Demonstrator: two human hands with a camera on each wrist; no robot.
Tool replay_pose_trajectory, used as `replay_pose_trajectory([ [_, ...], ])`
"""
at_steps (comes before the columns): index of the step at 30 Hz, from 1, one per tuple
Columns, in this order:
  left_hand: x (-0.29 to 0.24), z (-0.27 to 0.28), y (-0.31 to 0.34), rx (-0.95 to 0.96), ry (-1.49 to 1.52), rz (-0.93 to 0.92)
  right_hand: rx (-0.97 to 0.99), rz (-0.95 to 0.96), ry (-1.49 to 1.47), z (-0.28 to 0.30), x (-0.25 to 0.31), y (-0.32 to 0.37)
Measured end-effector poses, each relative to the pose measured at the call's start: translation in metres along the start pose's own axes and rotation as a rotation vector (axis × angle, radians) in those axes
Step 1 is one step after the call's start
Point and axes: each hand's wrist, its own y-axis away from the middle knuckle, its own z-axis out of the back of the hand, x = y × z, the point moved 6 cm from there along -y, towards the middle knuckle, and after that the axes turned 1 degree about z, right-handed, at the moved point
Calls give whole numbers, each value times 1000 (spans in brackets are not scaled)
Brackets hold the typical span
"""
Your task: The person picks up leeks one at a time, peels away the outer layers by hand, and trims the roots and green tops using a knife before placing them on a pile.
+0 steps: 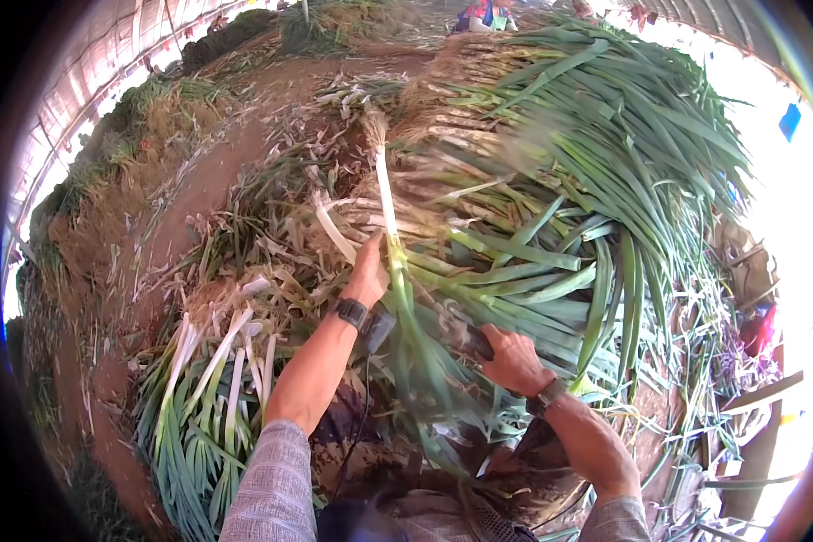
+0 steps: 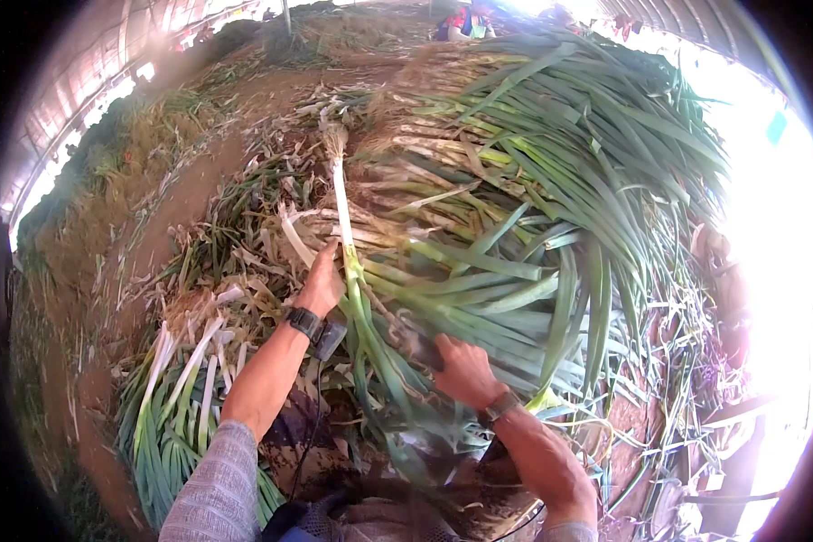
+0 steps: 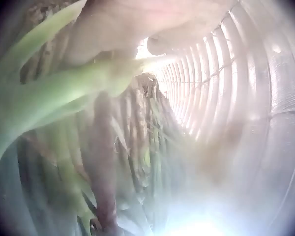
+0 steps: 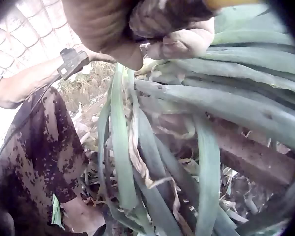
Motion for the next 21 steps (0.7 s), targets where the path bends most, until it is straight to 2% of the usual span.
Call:
replay_pose_trajectory([
  [2,4,-11,10,-28,155,15,17,-11,2,-6,-6,-2],
  [3,-12,-9,11,-29,108,7,-10,-8,-36,-12,1,-15],
  [5,-6,-20,14,1,120,17,-96,-86,-34,3,-8,-18],
  [7,8,-2,-7,-2,31,46,-126,-41,-51,6,-2,-15],
  [9,8,-1,-8,-4,-118,-4,-160,12,-64,12,4,-17],
  [11,8,-6,-6,30,-147,9,-107,-75,-91,13,1,-19],
  [13,13,-15,4,-16,-267,28,-151,-75,-120,20,-2,-19],
  [14,16,-13,-1,25,-372,-58,-193,-69,-146,25,-4,-20],
  [17,19,-39,19,160,-310,13,-192,-117,-149,30,-8,-23],
  [21,28,-42,18,231,-349,-31,-285,-121,-173,43,-7,-22],
])
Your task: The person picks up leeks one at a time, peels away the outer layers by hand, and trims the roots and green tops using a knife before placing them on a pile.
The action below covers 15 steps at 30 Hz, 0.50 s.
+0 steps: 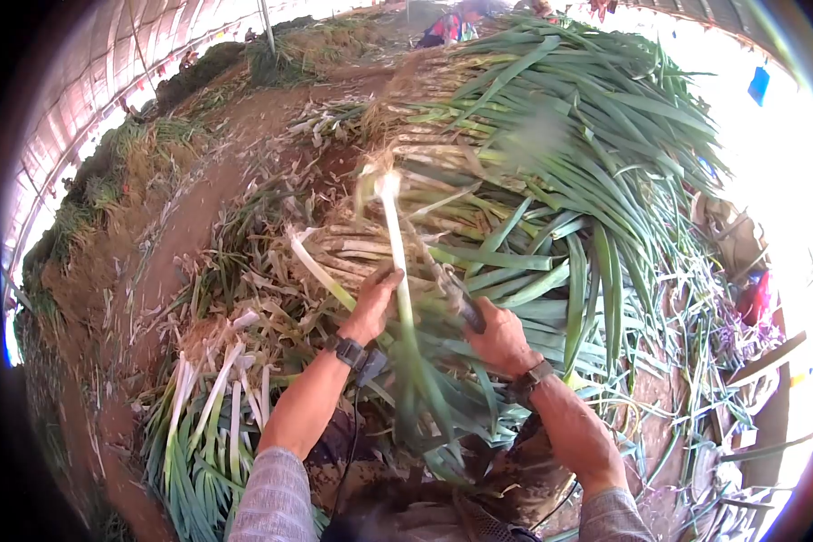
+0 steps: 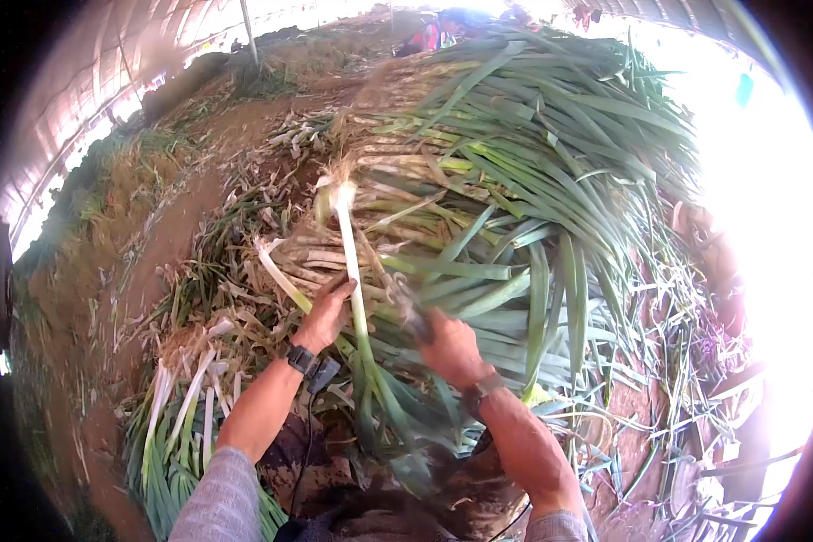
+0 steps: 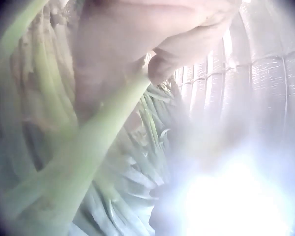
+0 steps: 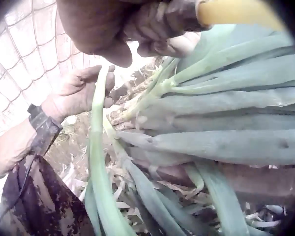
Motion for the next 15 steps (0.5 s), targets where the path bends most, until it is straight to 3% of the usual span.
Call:
replay_pose_trajectory([
  [3,0,-4,7,1,137,-12,-69,37,-69,7,5,1],
  [6,3,-11,17,35,102,41,34,-23,-7,5,3,0],
  [12,18,-18,39,-99,264,83,-9,52,-64,9,5,4],
  [14,12,-26,52,-114,276,139,-3,274,-87,7,15,9],
  [15,14,-24,53,-139,115,159,-1,279,-88,8,20,10],
])
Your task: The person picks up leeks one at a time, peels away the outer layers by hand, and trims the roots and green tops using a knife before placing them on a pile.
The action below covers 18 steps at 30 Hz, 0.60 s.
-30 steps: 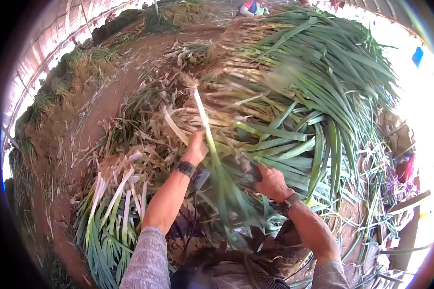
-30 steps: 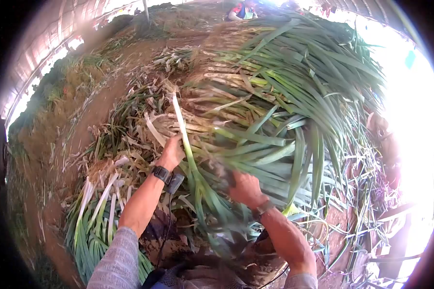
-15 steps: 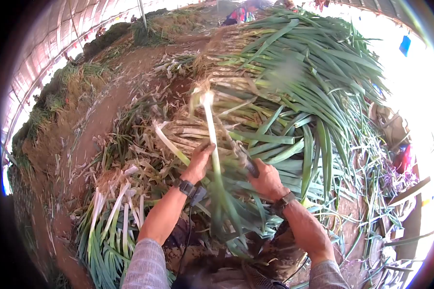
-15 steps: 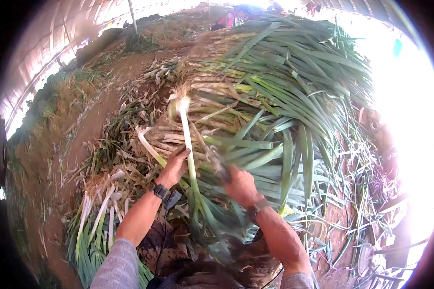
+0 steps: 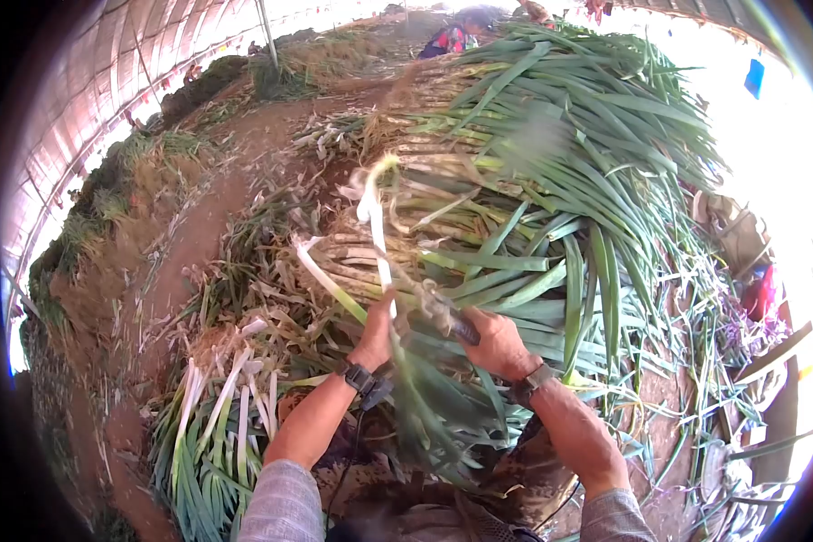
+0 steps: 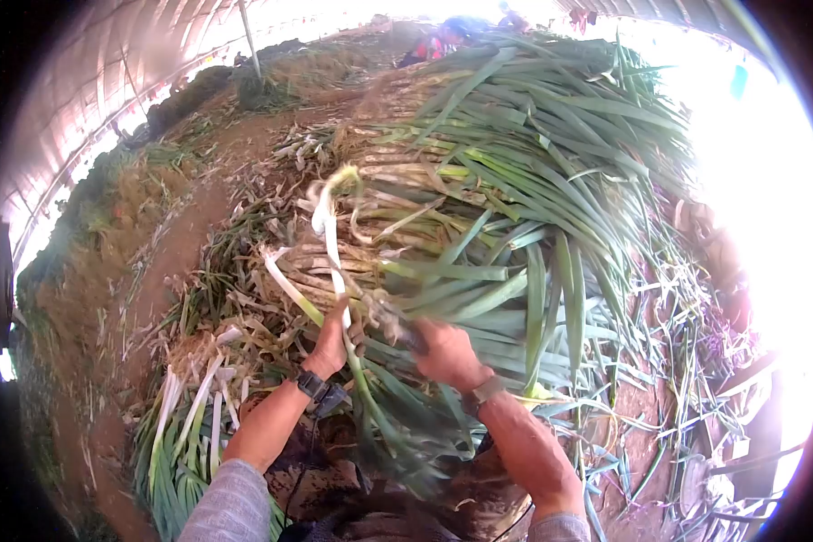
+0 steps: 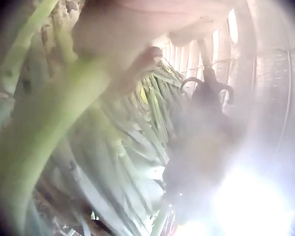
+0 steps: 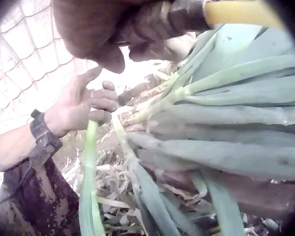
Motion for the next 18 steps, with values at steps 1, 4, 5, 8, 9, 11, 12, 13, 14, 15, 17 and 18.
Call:
replay_pose_trajectory([
  [1,1,2,2,-3,3,-2,-23,-94,17,2,0,1],
  [4,6,2,9,8,-84,29,-11,-209,47,7,-2,6],
  [5,5,2,9,7,-88,28,24,-221,61,7,-5,6],
  [8,4,10,10,40,12,32,-41,-8,20,5,1,7],
  [9,3,10,9,112,29,29,-37,-4,16,6,1,7],
  [11,8,13,9,171,58,37,103,-198,78,0,-12,13],
  [12,15,25,8,58,26,5,188,-246,128,-2,-18,16],
  [13,21,37,9,-57,-9,-30,210,-246,121,0,-23,20],
  [14,29,54,14,-263,-34,-53,298,-202,128,-2,-26,22],
  [15,41,69,10,-278,-28,-47,385,-159,135,-8,-26,25],
  [17,71,114,6,-504,-92,-101,397,-170,123,-7,-20,33],
  [18,75,123,7,-569,-106,-83,464,-186,138,-9,-26,37],
])
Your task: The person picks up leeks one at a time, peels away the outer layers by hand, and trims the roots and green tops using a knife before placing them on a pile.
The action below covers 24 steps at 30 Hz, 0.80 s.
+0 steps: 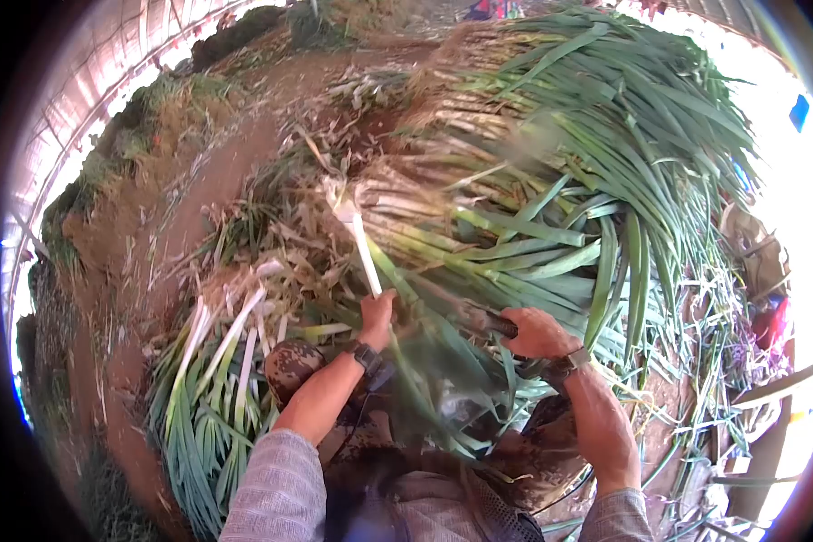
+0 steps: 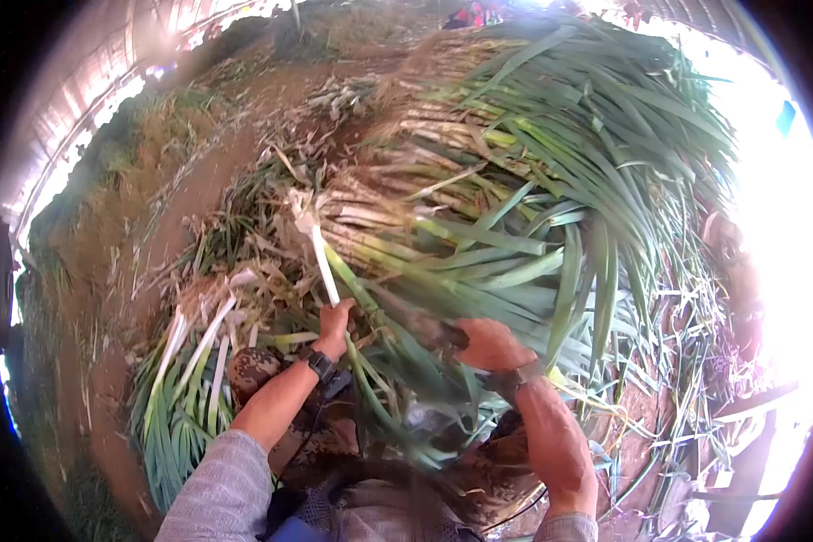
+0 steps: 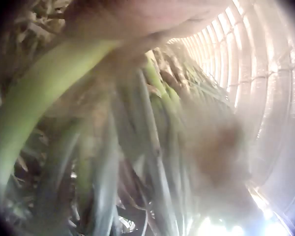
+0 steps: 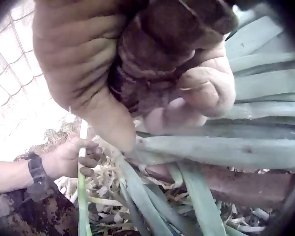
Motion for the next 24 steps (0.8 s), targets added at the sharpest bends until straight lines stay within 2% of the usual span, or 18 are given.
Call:
replay_pose_trajectory([
  [3,-12,14,12,-76,-23,26,104,-26,41,-6,6,7],
  [5,-1,19,-9,-65,-2,46,144,-1,39,-15,1,8],
  [7,-7,13,-8,-38,59,45,150,-5,63,-22,2,6],
  [8,2,13,-23,-6,47,-27,145,-19,80,-24,0,5],
  [12,-4,7,-25,-50,-45,-75,109,-66,121,-30,-5,-1],
  [15,-3,5,-20,-20,26,-16,140,-16,141,-31,0,1],
  [17,-10,3,-13,23,24,4,334,2,115,-34,5,7],
  [18,-13,0,-11,68,20,21,337,0,118,-36,1,7],
  [20,-26,1,-9,18,17,-25,62,-7,94,-27,-6,7],
  [21,-34,1,-9,-30,10,-74,65,-7,98,-23,-4,9],
  [23,-53,-2,-8,-25,16,-143,128,-52,23,-17,-2,11],
  [24,-59,1,-10,-47,20,-158,263,-35,11,-22,-3,13],
])
